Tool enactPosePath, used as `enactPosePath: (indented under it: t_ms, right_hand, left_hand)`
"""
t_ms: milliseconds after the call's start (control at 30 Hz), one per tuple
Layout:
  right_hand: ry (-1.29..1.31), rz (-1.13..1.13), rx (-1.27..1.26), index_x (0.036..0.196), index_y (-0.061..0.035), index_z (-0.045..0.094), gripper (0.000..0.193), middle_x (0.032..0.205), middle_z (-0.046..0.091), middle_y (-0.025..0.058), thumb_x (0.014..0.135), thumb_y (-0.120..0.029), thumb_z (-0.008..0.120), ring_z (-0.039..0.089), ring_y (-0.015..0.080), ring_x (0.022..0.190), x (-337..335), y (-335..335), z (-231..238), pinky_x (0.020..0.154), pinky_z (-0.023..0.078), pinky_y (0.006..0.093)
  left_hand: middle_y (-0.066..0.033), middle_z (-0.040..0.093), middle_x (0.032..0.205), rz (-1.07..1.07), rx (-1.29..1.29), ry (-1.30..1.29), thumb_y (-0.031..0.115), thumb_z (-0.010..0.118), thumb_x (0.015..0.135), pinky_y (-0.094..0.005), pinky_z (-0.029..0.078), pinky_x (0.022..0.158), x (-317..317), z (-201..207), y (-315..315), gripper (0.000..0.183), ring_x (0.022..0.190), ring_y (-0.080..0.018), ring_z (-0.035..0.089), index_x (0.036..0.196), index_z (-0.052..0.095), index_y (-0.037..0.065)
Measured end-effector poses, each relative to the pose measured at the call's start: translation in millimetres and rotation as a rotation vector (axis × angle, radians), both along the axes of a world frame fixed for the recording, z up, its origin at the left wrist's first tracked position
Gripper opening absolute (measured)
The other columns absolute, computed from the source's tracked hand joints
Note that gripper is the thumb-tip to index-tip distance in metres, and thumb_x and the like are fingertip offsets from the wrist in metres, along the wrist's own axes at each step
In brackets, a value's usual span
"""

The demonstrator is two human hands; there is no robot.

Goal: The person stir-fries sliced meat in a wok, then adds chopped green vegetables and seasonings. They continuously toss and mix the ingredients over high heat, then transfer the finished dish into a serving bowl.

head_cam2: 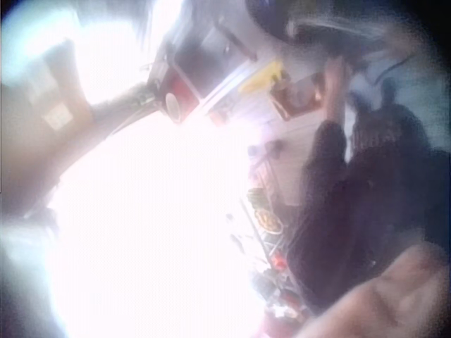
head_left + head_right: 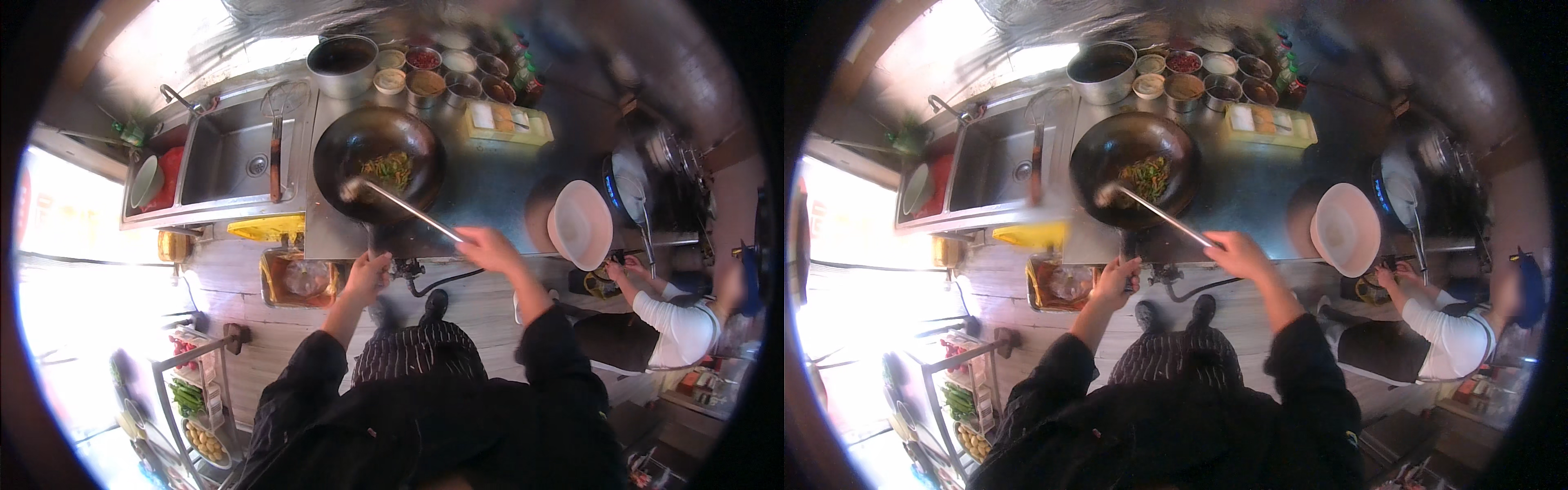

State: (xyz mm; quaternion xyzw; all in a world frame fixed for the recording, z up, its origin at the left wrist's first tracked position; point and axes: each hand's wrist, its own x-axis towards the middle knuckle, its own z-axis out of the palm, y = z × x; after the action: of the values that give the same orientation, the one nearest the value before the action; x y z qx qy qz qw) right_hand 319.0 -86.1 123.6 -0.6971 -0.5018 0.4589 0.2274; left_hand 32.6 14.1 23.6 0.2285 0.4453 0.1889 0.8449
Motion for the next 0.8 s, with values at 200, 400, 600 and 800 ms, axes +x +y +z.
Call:
enactPosePath:
  t_ms: [200,400,600,800]
  right_hand:
    - [0.243,-0.061,-0.350,0.142,-0.0092,0.063,0.043,0.071,0.055,0.0001,0.100,-0.015,0.060,0.048,0.0083,0.057,59.0,-95.7,100.6,0.053,0.038,0.0256]
    - [0.486,-0.212,-0.402,0.141,-0.0059,0.059,0.038,0.073,0.055,-0.0005,0.105,-0.017,0.056,0.044,0.0061,0.052,36.9,-86.1,23.0,0.045,0.032,0.0247]
    - [-0.103,-0.181,0.236,0.129,0.0005,0.065,0.040,0.080,0.069,0.0152,0.097,-0.022,0.068,0.066,0.0267,0.067,-19.7,-64.4,-35.6,0.065,0.051,0.0384]
    - [0.037,-0.185,0.056,0.124,0.0001,0.068,0.034,0.074,0.067,0.0113,0.098,-0.022,0.067,0.063,0.0237,0.061,-45.8,-93.9,-16.1,0.058,0.048,0.0356]
  left_hand:
    - [-0.0040,0.058,0.075,0.072,-0.114,0.001,0.012,0.068,0.097,-0.0347,0.048,0.049,8.3,68.9,-71.9,0.012,0.057,-0.0173,0.058,0.093,0.058,0.007]
    - [-0.0049,0.059,0.078,0.075,-0.097,-0.101,0.010,0.067,0.096,-0.0322,0.049,0.052,8.0,9.5,-20.4,0.011,0.059,-0.0167,0.058,0.097,0.057,0.006]
    - [-0.0032,0.057,0.072,-0.061,0.003,-0.046,0.011,0.068,0.095,-0.0301,0.049,0.051,-45.7,-19.8,-93.4,0.015,0.056,-0.0145,0.056,0.099,0.055,0.005]
    - [-0.0037,0.057,0.075,-0.065,0.007,-0.127,0.018,0.070,0.098,-0.0295,0.049,0.051,-42.7,3.4,-65.0,0.020,0.055,-0.0141,0.055,0.102,0.056,0.004]
